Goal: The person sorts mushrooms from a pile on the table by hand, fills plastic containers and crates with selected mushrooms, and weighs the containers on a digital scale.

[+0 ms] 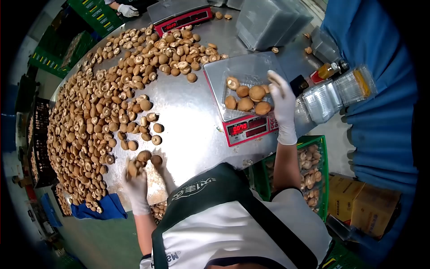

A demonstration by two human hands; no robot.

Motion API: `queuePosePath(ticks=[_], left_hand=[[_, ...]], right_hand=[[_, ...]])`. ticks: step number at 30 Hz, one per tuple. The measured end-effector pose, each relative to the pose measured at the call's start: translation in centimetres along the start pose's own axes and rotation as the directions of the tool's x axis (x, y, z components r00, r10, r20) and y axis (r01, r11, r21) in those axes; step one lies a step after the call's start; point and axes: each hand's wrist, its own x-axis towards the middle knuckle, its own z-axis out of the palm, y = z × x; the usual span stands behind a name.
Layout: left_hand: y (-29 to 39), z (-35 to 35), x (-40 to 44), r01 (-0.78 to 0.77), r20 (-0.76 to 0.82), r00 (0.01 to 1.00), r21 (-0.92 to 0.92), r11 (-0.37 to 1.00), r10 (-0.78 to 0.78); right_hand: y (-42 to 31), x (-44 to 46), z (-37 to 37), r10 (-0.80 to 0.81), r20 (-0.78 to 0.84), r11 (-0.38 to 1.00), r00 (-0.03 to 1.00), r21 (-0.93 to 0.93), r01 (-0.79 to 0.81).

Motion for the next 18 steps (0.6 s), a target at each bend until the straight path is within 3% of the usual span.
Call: queuePosePath(ticks=[3, 5, 6, 8, 9, 12, 13, 16, 17, 18], left_hand=[[2.1, -12.9, -1.3, -0.027, 0.002, 1.000, -0.139, 0.990, 0.028], [2.4, -19.1, -2.5, -0.088, -0.186, 0.979, -0.045, 0.995, 0.078], [1.6, -11.1, -6.4, -0.133, -0.255, 0.957, 0.033, 0.991, 0.137], [0.5, -17.6, -7.2, -0.230, -0.379, 0.904, -0.043, 0.972, 0.197], [-0.4, -21.1, -7.5, -0.223, -0.281, 0.945, -0.188, 0.956, 0.165], [-3.8, -24.4, -9.9, -0.397, -0.479, 0.861, -0.424, 0.814, 0.170], [-5.3, -25.2, -10.3, -0.464, -0.558, 0.815, -0.468, 0.752, 0.155], [-9.5, -27.5, -13.3, -0.419, -0.619, 0.784, -0.583, 0.696, -0.046], [-11.4, -30.3, -13.6, -0.400, -0.544, 0.837, -0.681, 0.614, -0.058], [-11.9, -31.5, -14.1, -0.433, -0.584, 0.805, -0.697, 0.572, -0.103]], right_hand=[[-0.3, 0.3, 0.3, -0.007, -0.156, 0.990, 0.988, 0.139, 0.029], [-1.3, -0.4, 1.3, -0.106, -0.220, 0.993, 0.970, 0.022, 0.114], [-2.4, -1.1, 2.9, -0.131, -0.257, 0.989, 0.958, 0.033, 0.144], [-2.1, -2.8, 5.0, -0.092, -0.144, 0.985, 0.985, 0.132, 0.111], [-2.8, -3.9, 6.3, -0.220, -0.062, 0.975, 0.974, -0.026, 0.219], [-3.0, -6.4, 10.3, -0.068, 0.232, 0.981, 0.970, 0.193, 0.023], [-2.2, -7.0, 11.6, -0.043, 0.328, 0.974, 0.944, 0.223, -0.033], [-2.8, -8.5, 14.1, -0.112, 0.573, 0.984, 0.812, 0.177, 0.010], [-3.3, -9.1, 14.8, -0.109, 0.626, 0.988, 0.772, 0.155, 0.014], [-4.3, -9.8, 15.4, -0.116, 0.664, 0.992, 0.739, 0.119, 0.049]])
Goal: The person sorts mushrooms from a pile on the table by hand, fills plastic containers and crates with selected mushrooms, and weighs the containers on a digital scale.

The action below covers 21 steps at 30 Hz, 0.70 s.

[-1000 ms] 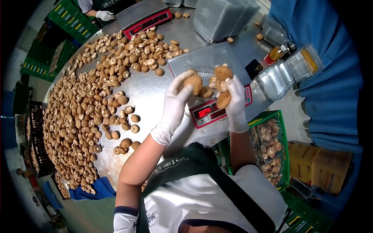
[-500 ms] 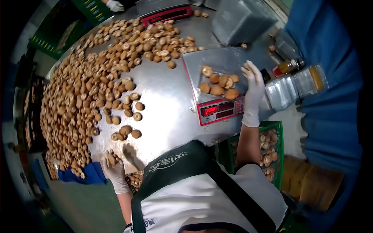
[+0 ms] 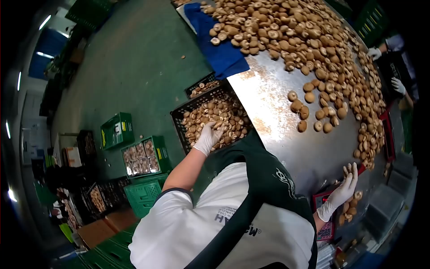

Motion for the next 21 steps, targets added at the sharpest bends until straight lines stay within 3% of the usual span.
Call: queuePosePath(ticks=[2, 5, 6, 7, 8, 9, 10, 13, 14, 15, 17, 19, 21], left_hand=[[1.5, -0.2, 0.9, -0.106, -0.056, 0.993, -0.040, 0.994, 0.104], [5.7, 4.3, 2.2, -0.349, -0.124, 0.935, -0.165, 0.923, 0.332], [9.3, 3.0, 4.6, -0.247, 0.060, 0.967, -0.012, 0.969, 0.247], [12.1, 3.2, 7.5, -0.379, 0.074, 0.924, 0.041, 0.925, 0.375], [14.2, 4.5, 8.3, -0.405, 0.182, 0.911, 0.224, 0.886, 0.371], [11.9, 10.0, 2.4, -0.466, 0.094, 0.859, 0.553, 0.691, 0.504], [12.9, 12.2, 3.5, -0.331, -0.086, 0.887, 0.569, 0.753, 0.454], [12.2, 16.0, 4.5, -0.327, -0.271, 0.763, 0.621, 0.712, 0.587], [11.6, 16.1, 5.1, -0.522, 0.038, 0.660, 0.741, 0.422, 0.750], [11.0, 16.0, 5.8, -0.683, 0.342, 0.470, 0.724, 0.091, 0.814], [5.8, 19.1, 2.0, -0.743, 0.607, 0.371, 0.648, -0.167, 0.703], [1.3, 21.3, 1.2, -0.750, 0.783, 0.298, 0.546, -0.374, 0.546], [-4.1, 23.7, 0.4, -0.785, 0.878, 0.299, 0.449, -0.427, 0.374]], right_hand=[[-1.8, 0.3, 1.4, -0.007, 0.078, 0.995, 0.997, -0.103, 0.015], [-1.7, 0.8, 2.2, -0.034, 0.149, 0.997, 0.988, -0.062, 0.044], [-1.7, 0.8, 2.6, -0.023, 0.159, 0.999, 0.987, -0.030, 0.028], [-1.5, 0.8, 3.0, -0.011, 0.166, 1.000, 0.986, -0.027, 0.016], [-2.3, 0.6, 3.5, -0.025, 0.179, 0.997, 0.984, -0.071, 0.038], [-2.2, 0.6, 3.7, -0.051, 0.208, 0.997, 0.977, -0.041, 0.061], [-2.3, 0.6, 4.1, -0.021, 0.207, 0.998, 0.978, -0.050, 0.032], [-1.1, 0.3, 4.8, 0.012, 0.239, 1.000, 0.971, -0.005, -0.011], [-0.6, 0.0, 5.2, 0.039, 0.244, 0.999, 0.969, -0.002, -0.040], [-0.4, -0.2, 5.6, 0.062, 0.270, 0.994, 0.961, -0.099, -0.037], [0.9, -1.0, 6.7, 0.066, 0.365, 0.981, 0.929, -0.193, 0.007], [2.4, -1.7, 8.1, 0.169, 0.488, 0.983, 0.856, -0.153, -0.107], [3.5, -1.3, 9.3, 0.106, 0.618, 0.993, 0.779, -0.106, -0.052]])
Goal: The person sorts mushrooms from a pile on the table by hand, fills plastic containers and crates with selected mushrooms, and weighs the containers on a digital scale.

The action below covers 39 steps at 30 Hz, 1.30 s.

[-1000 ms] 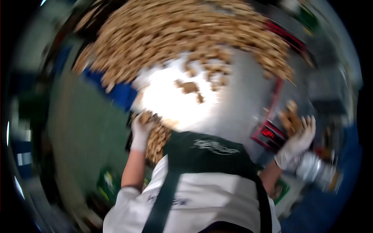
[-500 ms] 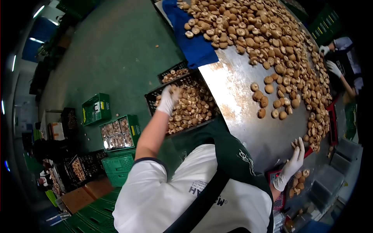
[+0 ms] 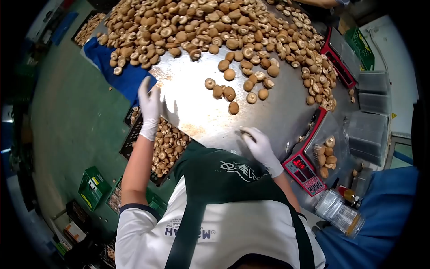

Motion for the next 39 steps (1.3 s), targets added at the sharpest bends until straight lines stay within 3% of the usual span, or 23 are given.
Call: queuePosePath(ticks=[3, 5, 6, 7, 8, 9, 12, 15, 18, 19, 20, 22, 23, 24, 25, 26, 28, 30, 31, 32, 34, 37, 39], left_hand=[[2.4, 7.1, 0.4, -0.039, 0.269, 0.962, -0.023, 0.999, 0.044], [3.8, 11.9, 1.0, 0.012, 0.366, 0.930, -0.139, 0.990, 0.040], [4.7, 14.0, 1.4, 0.050, 0.397, 0.918, -0.182, 0.982, 0.026], [4.3, 16.8, 2.0, 0.080, 0.397, 0.917, -0.266, 0.961, 0.033], [3.7, 19.5, 2.6, 0.112, 0.397, 0.917, -0.346, 0.932, 0.037], [4.1, 21.3, 3.4, 0.016, 0.405, 0.911, -0.232, 0.973, 0.081], [7.1, 24.6, 3.9, -0.221, 0.459, 0.881, 0.185, 0.958, 0.115], [7.5, 26.0, 2.7, -0.244, 0.448, 0.883, 0.182, 0.953, 0.141], [8.0, 25.4, 2.2, -0.009, 0.521, 0.854, 0.033, 0.999, -0.009], [8.3, 25.2, 2.6, 0.154, 0.543, 0.840, -0.255, 0.955, 0.009], [8.5, 24.2, 2.8, 0.445, 0.676, 0.723, -0.299, 0.844, -0.142], [9.5, 22.1, 3.7, 0.688, 0.769, 0.609, -0.392, 0.611, -0.192], [9.3, 21.5, 3.5, 0.763, 0.787, 0.600, -0.508, 0.400, -0.145], [9.9, 20.9, 3.1, 0.765, 0.772, 0.624, -0.570, 0.299, -0.124], [10.3, 20.0, 2.6, 0.786, 0.783, 0.611, -0.582, 0.207, -0.120], [10.7, 19.2, 2.4, 0.799, 0.791, 0.601, -0.591, 0.112, -0.115], [10.2, 17.7, 2.2, 0.837, 0.839, 0.540, -0.544, -0.063, -0.060], [9.6, 16.6, 1.7, 0.832, 0.852, 0.521, -0.520, -0.191, -0.048], [9.7, 16.0, 1.5, 0.828, 0.853, 0.519, -0.517, -0.218, -0.054], [10.1, 15.6, 1.2, 0.823, 0.855, 0.515, -0.513, -0.244, -0.060], [10.3, 14.8, 0.8, 0.814, 0.857, 0.512, -0.504, -0.289, -0.053], [10.1, 14.0, 0.2, 0.812, 0.859, 0.511, -0.477, -0.336, 0.017], [10.0, 13.6, 0.0, 0.826, 0.862, 0.506, -0.476, -0.303, 0.028]], right_hand=[[1.8, 2.9, -0.5, 0.004, -0.058, 0.999, 0.998, -0.052, -0.007], [2.9, 6.9, -3.0, -0.029, -0.307, 0.998, 0.951, -0.061, 0.010], [3.0, 9.2, -4.5, 0.077, -0.439, 0.997, 0.895, 0.029, -0.071], [5.9, 11.9, -6.1, -0.021, -0.582, 1.000, 0.813, -0.011, 0.018], [6.8, 14.3, -7.7, -0.018, -0.670, 0.996, 0.742, -0.074, -0.043], [7.5, 16.4, -9.0, 0.069, -0.688, 0.994, 0.723, -0.012, -0.107], [10.6, 21.8, -10.0, -0.041, -0.665, 0.915, 0.745, -0.325, -0.239], [8.6, 21.0, -9.2, 0.113, -0.574, 0.984, 0.811, -0.051, -0.173], [10.3, 18.4, -7.4, 0.075, -0.557, 0.993, 0.827, -0.036, -0.115], [7.7, 16.7, -8.0, 0.240, -0.512, 0.965, 0.825, 0.219, -0.145], [7.9, 16.0, -8.4, 0.270, -0.488, 0.931, 0.830, 0.354, -0.094], [8.8, 14.6, -9.7, 0.329, -0.427, 0.819, 0.842, 0.573, -0.030], [9.4, 14.1, -10.6, 0.363, -0.364, 0.616, 0.858, 0.784, 0.072], [9.2, 13.7, -11.3, 0.375, -0.290, 0.353, 0.880, 0.923, 0.154], [8.9, 13.4, -11.9, 0.343, -0.249, 0.162, 0.906, 0.965, 0.204], [8.7, 13.5, -12.3, 0.390, -0.236, 0.080, 0.890, 0.972, 0.223], [7.6, 14.8, -12.6, 0.334, -0.273, 0.247, 0.902, 0.949, 0.195], [4.5, 16.5, -11.7, 0.296, -0.344, 0.736, 0.891, 0.677, 0.017], [0.7, 17.2, -10.8, 0.391, -0.323, 0.821, 0.862, 0.545, -0.169], [3.8, 20.0, -9.3, 0.076, -0.391, 0.983, 0.917, 0.182, -0.004], [2.4, 21.6, -6.9, -0.046, -0.331, 0.899, 0.943, -0.425, -0.105], [2.6, 22.1, -4.9, 0.076, -0.278, 0.851, 0.957, -0.482, -0.207], [4.0, 22.3, -5.7, 0.154, -0.297, 0.963, 0.942, -0.169, -0.210]])
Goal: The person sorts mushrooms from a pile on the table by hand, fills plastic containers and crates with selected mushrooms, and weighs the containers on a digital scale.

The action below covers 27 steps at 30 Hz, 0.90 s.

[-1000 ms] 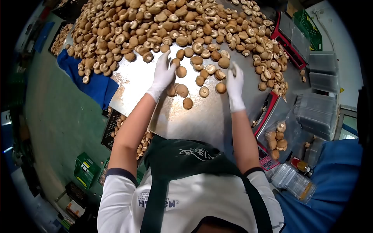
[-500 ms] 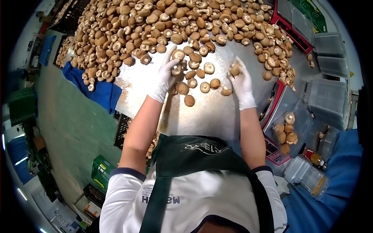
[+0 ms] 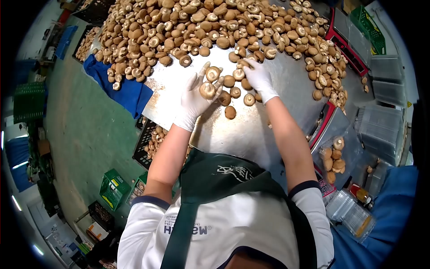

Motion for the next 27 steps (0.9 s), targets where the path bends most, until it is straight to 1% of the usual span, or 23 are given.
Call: queuePosePath(ticks=[1, 2, 3, 4, 5, 7, 10, 13, 14, 17, 20, 21, 22, 23, 24, 25, 26, 27], left_hand=[[0.0, -0.1, -0.1, 0.003, 0.003, 1.000, 0.037, 0.999, -0.003], [-0.2, -0.1, -0.2, 0.001, -0.020, 1.000, 0.088, 0.996, 0.001], [-0.5, 0.3, -0.4, 0.004, -0.042, 0.999, 0.136, 0.991, 0.002], [-0.9, 0.6, -0.3, 0.011, -0.060, 0.998, 0.183, 0.983, 0.000], [-1.2, 0.4, -0.1, 0.023, -0.035, 0.999, 0.160, 0.987, -0.017], [-2.3, 0.5, 0.3, 0.042, -0.037, 0.999, 0.182, 0.982, -0.036], [-4.0, 0.9, 1.1, 0.064, -0.018, 0.998, 0.222, 0.973, -0.061], [-4.8, 0.8, 1.9, 0.066, -0.024, 0.998, 0.417, 0.907, -0.061], [-5.2, 0.7, 2.2, 0.048, -0.038, 0.999, 0.468, 0.882, -0.034], [-6.2, 0.1, 2.7, 0.057, -0.035, 0.998, 0.440, 0.896, -0.046], [-6.9, 1.7, 1.7, 0.118, -0.101, 0.992, 0.521, 0.846, -0.076], [-7.3, 0.2, 2.0, 0.101, -0.159, 0.987, 0.671, 0.734, 0.010], [-7.6, 0.1, 1.6, 0.071, -0.121, 0.992, 0.759, 0.647, 0.033], [-7.9, -0.1, 0.9, 0.039, -0.084, 0.995, 0.835, 0.549, 0.056], [-8.4, -0.1, 0.2, 0.032, -0.075, 0.995, 0.852, 0.522, 0.062], [-9.1, 0.6, -0.8, 0.087, -0.116, 0.993, 0.819, 0.567, 0.015], [-9.3, 1.1, -1.8, 0.132, -0.161, 0.987, 0.783, 0.608, -0.007], [-8.6, 0.7, -2.8, 0.266, -0.252, 0.962, 0.790, 0.553, -0.103]], right_hand=[[0.6, 0.0, -0.3, 0.045, 0.006, 0.986, 0.999, 0.161, -0.045], [1.5, -0.5, -0.9, 0.079, 0.006, 0.944, 0.997, 0.321, -0.077], [1.5, -1.5, -1.7, 0.123, 0.088, 0.802, 0.989, 0.579, -0.151], [1.8, -2.4, -2.4, 0.126, 0.095, 0.756, 0.987, 0.636, -0.158], [2.1, -3.2, -3.2, 0.127, 0.099, 0.707, 0.987, 0.689, -0.160], [2.6, -5.1, -4.2, 0.087, 0.108, 0.606, 0.990, 0.783, -0.138], [3.1, -7.8, -5.1, 0.075, 0.173, 0.447, 0.982, 0.875, -0.188], [4.2, -10.0, -5.4, -0.005, 0.252, 0.280, 0.968, 0.929, -0.240], [4.4, -10.6, -5.2, 0.034, 0.240, 0.274, 0.970, 0.931, -0.240], [5.2, -12.2, -4.9, 0.037, 0.242, 0.247, 0.970, 0.938, -0.244], [5.3, -13.6, -4.6, 0.054, 0.225, 0.264, 0.973, 0.936, -0.231], [5.0, -14.1, -4.4, 0.059, 0.220, 0.275, 0.974, 0.934, -0.228], [4.7, -14.5, -4.0, 0.100, 0.199, 0.331, 0.975, 0.918, -0.221], [4.3, -15.1, -3.7, 0.118, 0.118, 0.534, 0.986, 0.830, -0.163], [3.6, -15.8, -3.3, 0.105, 0.040, 0.709, 0.994, 0.698, -0.103], [2.7, -16.2, -2.4, 0.051, -0.021, 0.844, 0.998, 0.536, -0.032], [2.3, -16.4, -1.4, 0.016, 0.020, 0.851, 1.000, 0.525, -0.024], [2.2, -16.5, -0.5, -0.031, 0.077, 0.854, 0.997, 0.520, -0.013]])
